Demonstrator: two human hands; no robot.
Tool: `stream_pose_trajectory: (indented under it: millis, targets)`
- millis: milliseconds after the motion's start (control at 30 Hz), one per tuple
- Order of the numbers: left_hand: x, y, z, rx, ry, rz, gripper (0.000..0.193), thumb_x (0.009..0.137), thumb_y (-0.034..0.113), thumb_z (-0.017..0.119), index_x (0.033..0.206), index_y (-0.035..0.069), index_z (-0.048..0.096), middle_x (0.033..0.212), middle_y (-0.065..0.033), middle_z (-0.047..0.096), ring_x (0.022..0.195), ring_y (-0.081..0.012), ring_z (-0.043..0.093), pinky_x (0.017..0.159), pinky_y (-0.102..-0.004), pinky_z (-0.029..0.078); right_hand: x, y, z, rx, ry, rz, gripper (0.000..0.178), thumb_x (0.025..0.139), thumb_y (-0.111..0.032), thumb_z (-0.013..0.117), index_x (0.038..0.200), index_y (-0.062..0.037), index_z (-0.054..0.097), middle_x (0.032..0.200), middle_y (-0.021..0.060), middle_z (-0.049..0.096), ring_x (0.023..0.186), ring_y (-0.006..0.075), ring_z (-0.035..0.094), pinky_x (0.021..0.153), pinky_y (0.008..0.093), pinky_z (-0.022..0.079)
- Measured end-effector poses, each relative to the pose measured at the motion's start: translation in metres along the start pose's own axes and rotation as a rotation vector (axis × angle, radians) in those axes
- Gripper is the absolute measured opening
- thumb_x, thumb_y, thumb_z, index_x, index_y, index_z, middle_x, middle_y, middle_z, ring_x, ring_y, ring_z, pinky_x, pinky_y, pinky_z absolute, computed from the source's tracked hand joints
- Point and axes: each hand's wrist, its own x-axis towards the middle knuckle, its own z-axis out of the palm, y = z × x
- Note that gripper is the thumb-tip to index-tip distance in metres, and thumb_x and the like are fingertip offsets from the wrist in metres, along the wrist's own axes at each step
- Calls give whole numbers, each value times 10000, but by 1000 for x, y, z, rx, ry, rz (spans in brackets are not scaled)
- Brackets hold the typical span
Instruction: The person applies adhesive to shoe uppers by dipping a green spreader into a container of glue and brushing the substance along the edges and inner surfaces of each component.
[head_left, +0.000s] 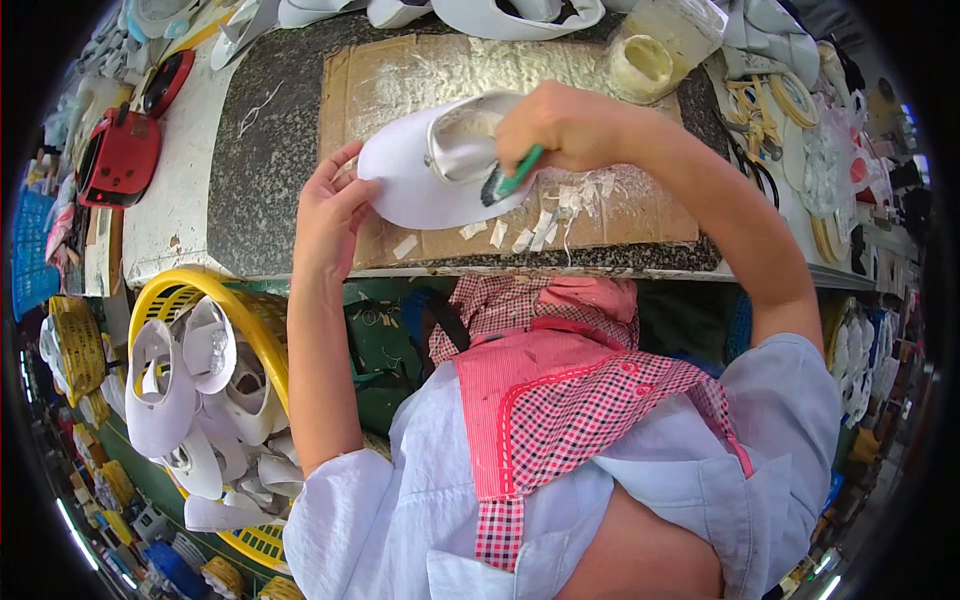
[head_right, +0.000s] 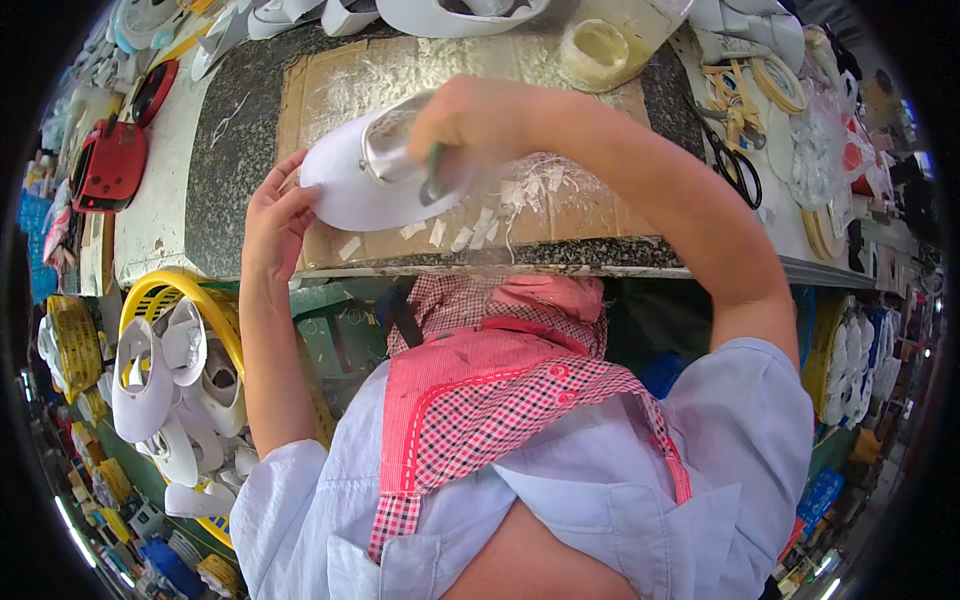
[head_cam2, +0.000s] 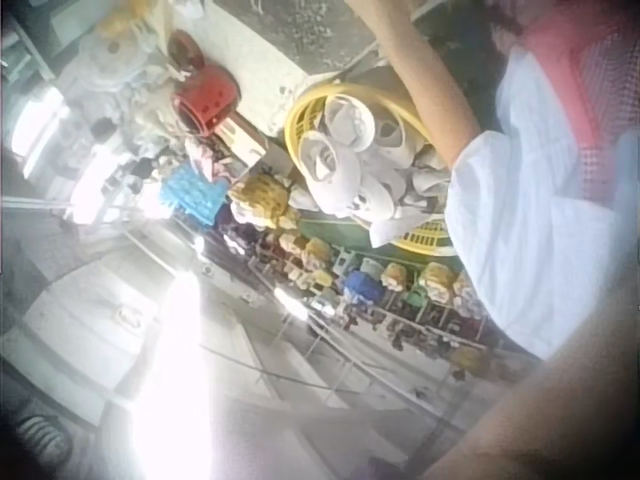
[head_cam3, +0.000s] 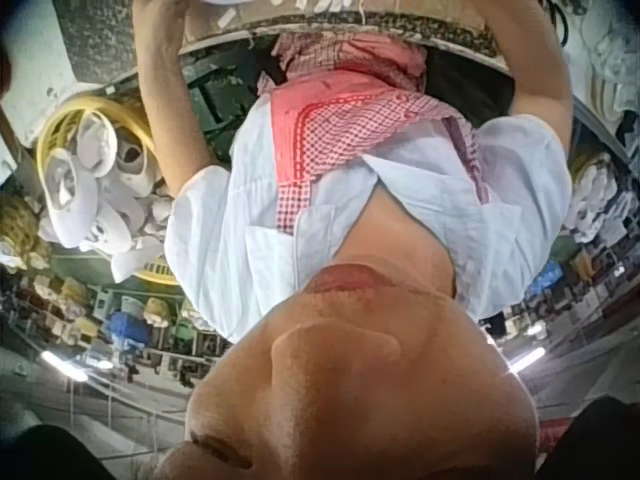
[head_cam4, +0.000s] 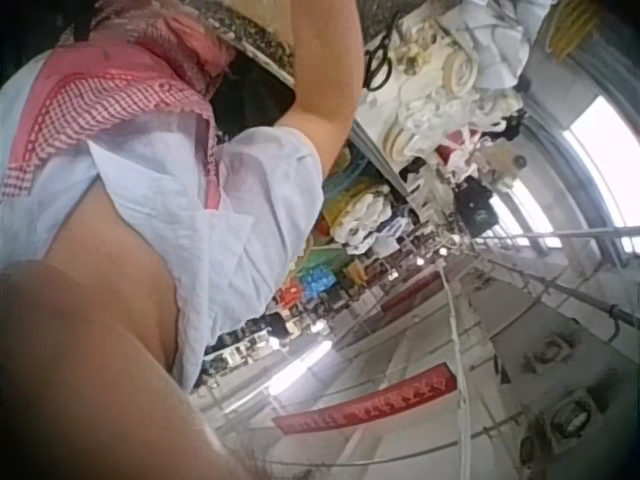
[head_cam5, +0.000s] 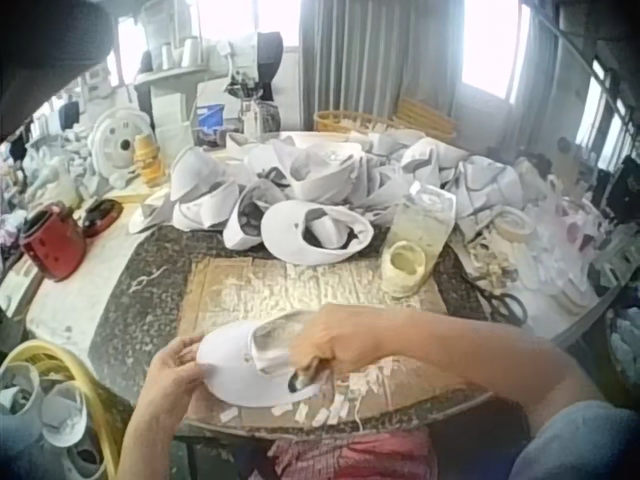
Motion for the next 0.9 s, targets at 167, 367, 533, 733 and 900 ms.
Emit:
stream_pose_trajectory:
  millis: [167,367,533,733,900]
  targets:
    - [-4,12,12,-266,-100,-78,221,720,-19,509,938,-38,539,833,-69,590,722,-120,576,685,-219,464,-19,-16,-12,-49,-136,170,82,635,-45,611,699,-72,567,666,66,539,651,255,529,588,335,427]
    - [3,25,40,-157,-313,68,253,596,-20,522,844,19,559,1159,-146,472,1077,-229,449,912,-336,340,-97,-29,-57,-92,441,248,87,657,-50,627,740,-68,609,721,83,588,545,194,542,504,286,422]
    - [22,29,86,-106,-769,86,443,402,125,541,843,83,549,1296,-155,311,1216,-266,286,996,-348,207,-130,11,-56,-739,934,870,154,707,-163,648,761,-24,611,592,98,565,495,143,503,475,265,396]
    - [14,29,102,230,-819,128,538,434,176,585,961,100,508,1230,-132,358,1209,-242,268,989,-378,191,-143,6,-62,-241,1227,748,83,731,-79,619,768,-5,618,611,50,587,518,89,495,486,231,399]
    - [-3,29,86,298,-655,95,405,468,179,580,849,42,579,1186,-139,401,1153,-244,356,937,-356,275,-162,23,-35,-206,1029,741,74,759,-61,598,771,12,607,670,32,584,545,63,511,483,187,395]
